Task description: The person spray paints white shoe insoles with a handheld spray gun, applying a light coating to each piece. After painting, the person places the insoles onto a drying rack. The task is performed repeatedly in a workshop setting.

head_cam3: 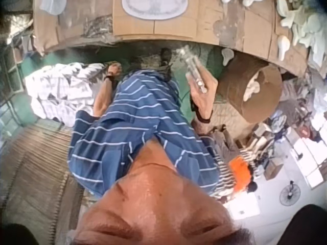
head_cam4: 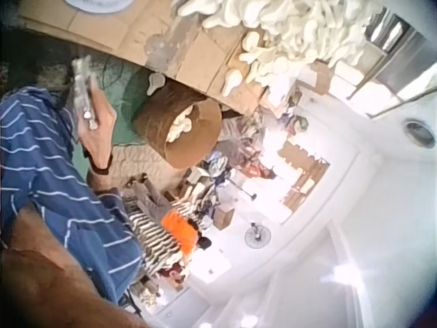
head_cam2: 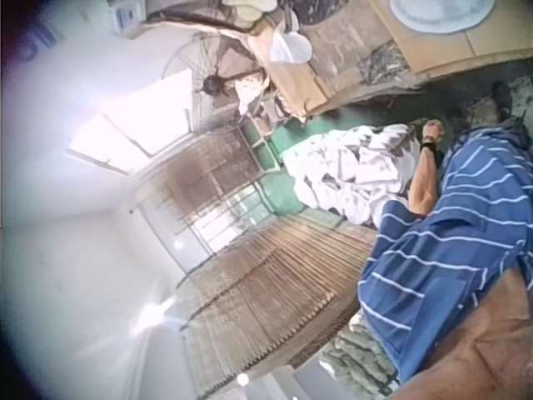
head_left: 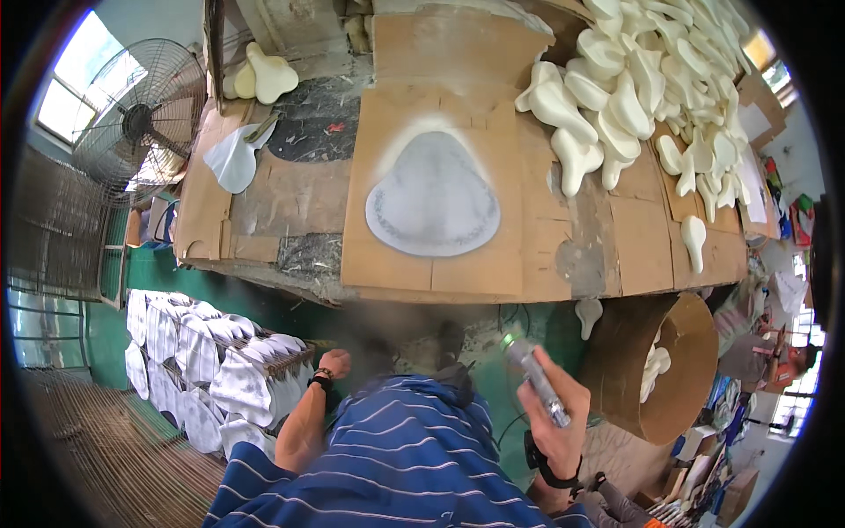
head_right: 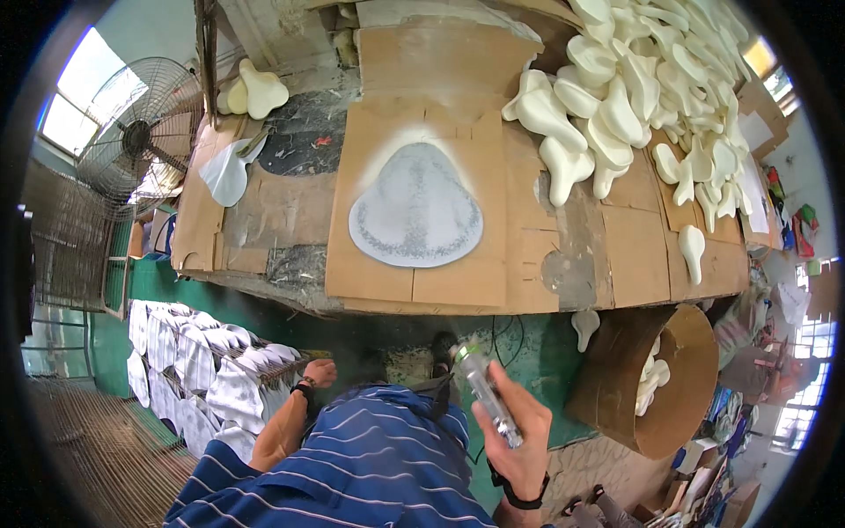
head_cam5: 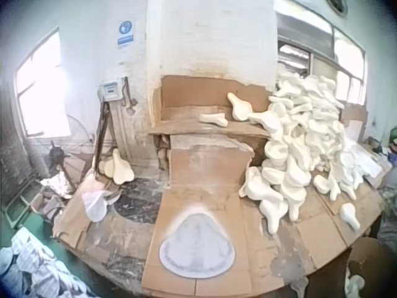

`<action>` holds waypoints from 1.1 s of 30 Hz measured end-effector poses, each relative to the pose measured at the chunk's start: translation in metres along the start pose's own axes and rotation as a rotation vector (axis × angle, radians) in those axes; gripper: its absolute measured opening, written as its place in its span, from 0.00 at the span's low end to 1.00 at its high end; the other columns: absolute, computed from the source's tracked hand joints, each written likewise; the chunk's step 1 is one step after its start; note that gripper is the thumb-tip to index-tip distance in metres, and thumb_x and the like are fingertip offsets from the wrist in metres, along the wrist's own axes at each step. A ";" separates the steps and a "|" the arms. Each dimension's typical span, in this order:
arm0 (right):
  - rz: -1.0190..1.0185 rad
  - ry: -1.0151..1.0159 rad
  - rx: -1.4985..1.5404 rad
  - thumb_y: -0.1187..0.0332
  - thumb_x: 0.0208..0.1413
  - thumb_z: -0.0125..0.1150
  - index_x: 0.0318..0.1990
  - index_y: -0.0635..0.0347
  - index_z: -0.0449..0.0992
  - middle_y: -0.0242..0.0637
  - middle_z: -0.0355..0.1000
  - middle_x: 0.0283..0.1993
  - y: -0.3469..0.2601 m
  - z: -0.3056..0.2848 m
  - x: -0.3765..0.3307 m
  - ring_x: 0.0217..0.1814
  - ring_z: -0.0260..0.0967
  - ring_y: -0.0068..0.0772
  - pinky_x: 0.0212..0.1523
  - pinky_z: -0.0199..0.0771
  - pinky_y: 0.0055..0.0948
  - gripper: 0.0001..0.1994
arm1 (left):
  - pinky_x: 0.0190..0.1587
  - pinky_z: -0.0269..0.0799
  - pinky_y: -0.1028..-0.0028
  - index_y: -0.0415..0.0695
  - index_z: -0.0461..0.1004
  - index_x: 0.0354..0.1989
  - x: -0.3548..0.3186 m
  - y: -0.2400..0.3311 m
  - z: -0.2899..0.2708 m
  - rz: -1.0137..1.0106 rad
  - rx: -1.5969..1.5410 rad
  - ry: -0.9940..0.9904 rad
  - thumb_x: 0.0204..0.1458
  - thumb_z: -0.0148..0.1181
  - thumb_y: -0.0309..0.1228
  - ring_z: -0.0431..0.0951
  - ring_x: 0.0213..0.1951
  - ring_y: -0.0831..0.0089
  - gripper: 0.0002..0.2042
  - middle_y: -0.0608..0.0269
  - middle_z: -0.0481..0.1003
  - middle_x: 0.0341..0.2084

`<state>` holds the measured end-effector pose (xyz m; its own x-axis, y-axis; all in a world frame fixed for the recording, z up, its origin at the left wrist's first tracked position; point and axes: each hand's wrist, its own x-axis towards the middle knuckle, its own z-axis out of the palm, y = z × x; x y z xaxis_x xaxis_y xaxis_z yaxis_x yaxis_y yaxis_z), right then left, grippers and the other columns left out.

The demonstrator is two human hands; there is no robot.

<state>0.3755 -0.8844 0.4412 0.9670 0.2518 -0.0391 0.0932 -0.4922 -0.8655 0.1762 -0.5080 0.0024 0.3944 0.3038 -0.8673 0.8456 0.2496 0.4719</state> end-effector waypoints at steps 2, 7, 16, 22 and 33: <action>0.056 0.115 0.015 0.80 0.44 0.66 0.53 0.69 0.73 0.50 0.76 0.39 0.003 0.006 0.001 0.33 0.73 0.37 0.37 0.71 0.27 0.24 | 0.28 0.76 0.70 0.42 0.72 0.51 0.013 -0.003 -0.006 0.035 0.035 -0.022 0.54 0.58 0.33 0.78 0.28 0.72 0.17 0.62 0.77 0.31; 0.005 -0.005 -0.030 0.78 0.47 0.64 0.54 0.70 0.73 0.48 0.76 0.37 -0.004 -0.002 -0.012 0.33 0.72 0.30 0.37 0.71 0.25 0.22 | 0.31 0.76 0.73 0.40 0.70 0.53 -0.002 0.054 0.012 0.194 0.065 -0.033 0.55 0.56 0.33 0.78 0.30 0.74 0.18 0.62 0.77 0.34; 0.098 0.237 -0.098 0.75 0.50 0.64 0.54 0.70 0.72 0.43 0.75 0.31 -0.008 0.019 -0.041 0.30 0.69 0.25 0.35 0.70 0.24 0.22 | 0.28 0.72 0.78 0.38 0.74 0.48 0.001 0.112 0.023 0.525 0.047 -0.081 0.52 0.58 0.32 0.77 0.26 0.78 0.16 0.62 0.78 0.27; 0.121 0.260 -0.151 0.70 0.51 0.65 0.53 0.71 0.72 0.40 0.72 0.29 -0.026 0.029 -0.041 0.29 0.69 0.26 0.33 0.68 0.24 0.22 | 0.32 0.75 0.79 0.38 0.74 0.48 0.006 0.173 0.052 0.579 -0.002 -0.055 0.55 0.56 0.29 0.78 0.31 0.78 0.14 0.64 0.77 0.31; 0.141 0.028 0.035 0.72 0.51 0.66 0.55 0.71 0.71 0.43 0.74 0.33 -0.008 0.004 0.025 0.32 0.70 0.24 0.34 0.69 0.23 0.23 | 0.39 0.73 0.59 0.53 0.75 0.42 0.065 0.305 0.105 0.658 0.587 0.692 0.42 0.65 0.34 0.77 0.38 0.57 0.16 0.59 0.76 0.34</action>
<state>0.3981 -0.8709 0.4449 0.9762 0.1589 -0.1476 -0.0515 -0.4912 -0.8695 0.4975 -0.5090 0.0737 0.6964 0.7084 -0.1150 0.6569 -0.5646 0.4997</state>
